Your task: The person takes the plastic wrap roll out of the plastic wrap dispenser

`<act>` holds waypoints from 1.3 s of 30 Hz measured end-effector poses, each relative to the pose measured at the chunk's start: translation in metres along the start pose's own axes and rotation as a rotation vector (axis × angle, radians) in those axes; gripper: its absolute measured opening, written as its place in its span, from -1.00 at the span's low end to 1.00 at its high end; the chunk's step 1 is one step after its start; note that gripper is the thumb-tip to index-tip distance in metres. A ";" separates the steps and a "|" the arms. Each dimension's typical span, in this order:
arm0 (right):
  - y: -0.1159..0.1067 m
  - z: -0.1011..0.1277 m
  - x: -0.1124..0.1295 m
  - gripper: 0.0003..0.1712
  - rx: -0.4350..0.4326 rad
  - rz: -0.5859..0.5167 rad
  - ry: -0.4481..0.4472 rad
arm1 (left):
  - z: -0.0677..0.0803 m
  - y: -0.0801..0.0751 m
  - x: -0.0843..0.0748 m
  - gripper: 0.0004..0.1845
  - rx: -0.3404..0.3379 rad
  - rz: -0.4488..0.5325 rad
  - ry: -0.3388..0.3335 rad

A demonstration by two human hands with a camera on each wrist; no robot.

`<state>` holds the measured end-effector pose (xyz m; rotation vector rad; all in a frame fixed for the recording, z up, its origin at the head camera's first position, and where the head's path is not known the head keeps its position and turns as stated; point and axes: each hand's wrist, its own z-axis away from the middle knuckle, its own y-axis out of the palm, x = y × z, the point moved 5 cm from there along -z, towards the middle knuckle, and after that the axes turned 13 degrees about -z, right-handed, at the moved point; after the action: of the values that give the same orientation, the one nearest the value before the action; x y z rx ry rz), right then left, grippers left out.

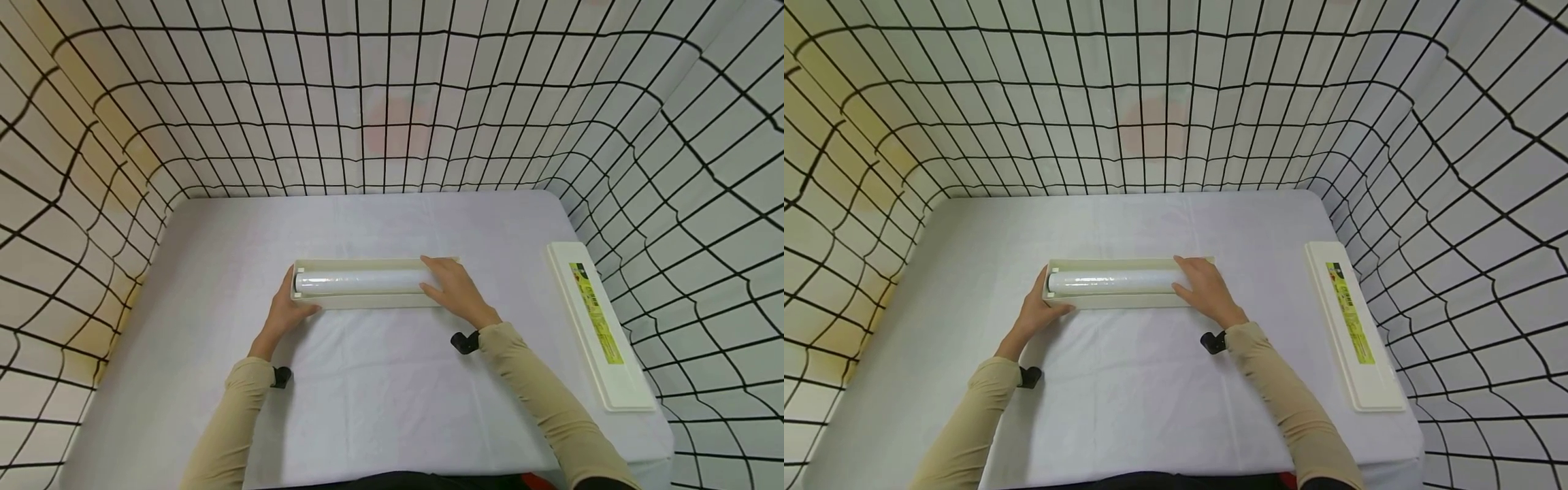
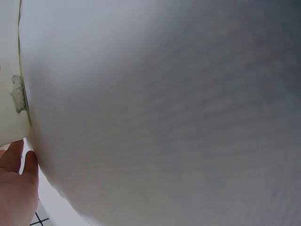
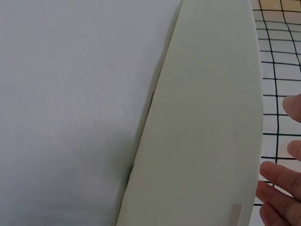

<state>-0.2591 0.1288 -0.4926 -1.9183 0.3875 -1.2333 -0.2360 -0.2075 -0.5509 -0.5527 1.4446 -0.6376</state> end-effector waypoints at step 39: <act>0.021 -0.030 -0.014 -0.42 0.369 -0.066 -0.157 | 0.000 0.000 0.001 0.16 -0.013 0.012 0.000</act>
<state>-0.2889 0.1108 -0.5113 -1.7018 0.0112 -1.0990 -0.2355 -0.2081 -0.5518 -0.5537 1.4522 -0.6190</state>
